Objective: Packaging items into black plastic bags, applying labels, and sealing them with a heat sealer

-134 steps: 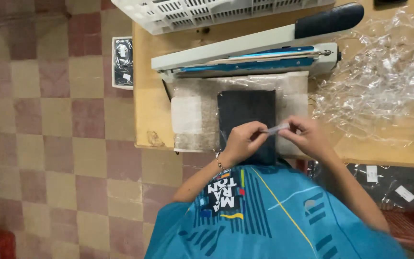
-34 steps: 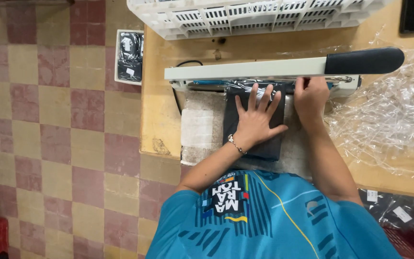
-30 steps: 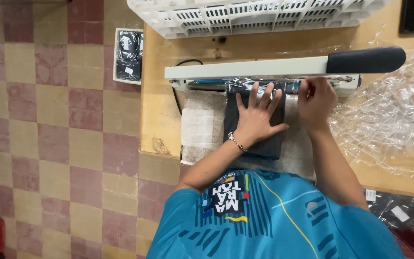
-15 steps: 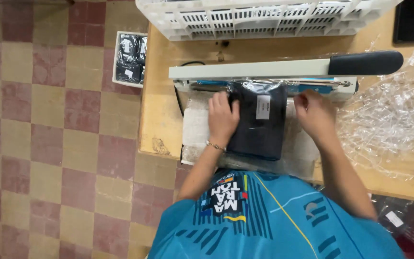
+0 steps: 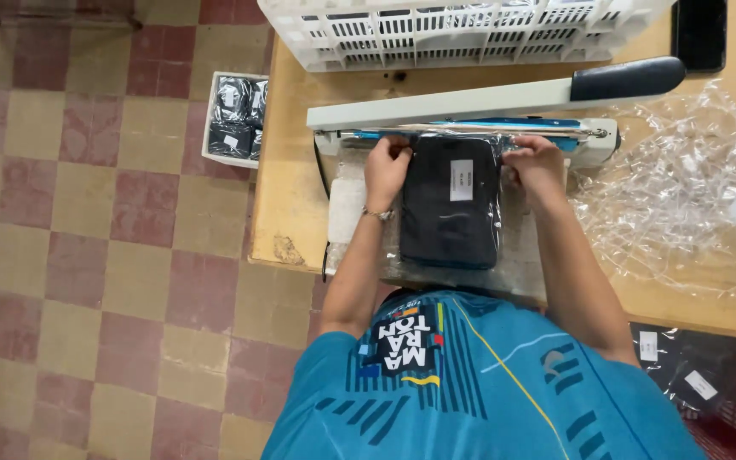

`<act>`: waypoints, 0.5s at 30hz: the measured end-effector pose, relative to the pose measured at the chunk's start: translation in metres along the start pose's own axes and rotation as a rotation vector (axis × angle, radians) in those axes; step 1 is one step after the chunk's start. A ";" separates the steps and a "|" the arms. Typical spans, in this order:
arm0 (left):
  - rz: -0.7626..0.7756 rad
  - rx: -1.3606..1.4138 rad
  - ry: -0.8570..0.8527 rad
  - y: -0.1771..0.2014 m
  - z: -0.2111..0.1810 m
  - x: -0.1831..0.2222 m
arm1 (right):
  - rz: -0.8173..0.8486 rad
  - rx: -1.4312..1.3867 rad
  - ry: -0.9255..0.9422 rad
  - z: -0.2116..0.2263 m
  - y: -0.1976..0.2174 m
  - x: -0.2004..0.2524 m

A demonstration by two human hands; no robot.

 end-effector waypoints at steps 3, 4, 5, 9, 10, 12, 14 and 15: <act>0.122 0.460 -0.009 0.046 -0.052 0.067 | 0.098 -0.060 0.114 0.054 0.034 0.080; 0.235 0.630 0.036 0.067 -0.081 0.104 | 0.159 -0.161 0.215 0.076 0.048 0.119; 0.231 0.628 0.040 0.078 -0.084 0.117 | 0.163 -0.163 0.212 0.074 0.059 0.132; 0.321 0.619 -0.085 0.111 -0.133 0.176 | 0.347 -0.162 0.393 0.065 0.090 0.175; 0.363 0.609 -0.153 0.118 -0.156 0.192 | 0.435 -0.216 0.495 0.064 0.094 0.183; 0.256 0.542 -0.160 0.103 -0.144 0.181 | 0.359 -0.133 0.462 0.056 0.084 0.167; 0.153 0.474 -0.166 0.083 -0.121 0.160 | 0.283 -0.050 0.426 0.042 0.066 0.145; 0.001 0.368 -0.207 0.070 -0.104 0.144 | 0.180 -0.083 0.358 0.033 0.054 0.129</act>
Point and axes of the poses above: each hand's wrist, its own x-axis away from the middle knuckle, its own y-axis out of the back of the hand, z = x × y, the point moved 1 cm from there along -x, towards the middle knuckle, and after that the axes turned 10 degrees about x, right-handed, at the moved point
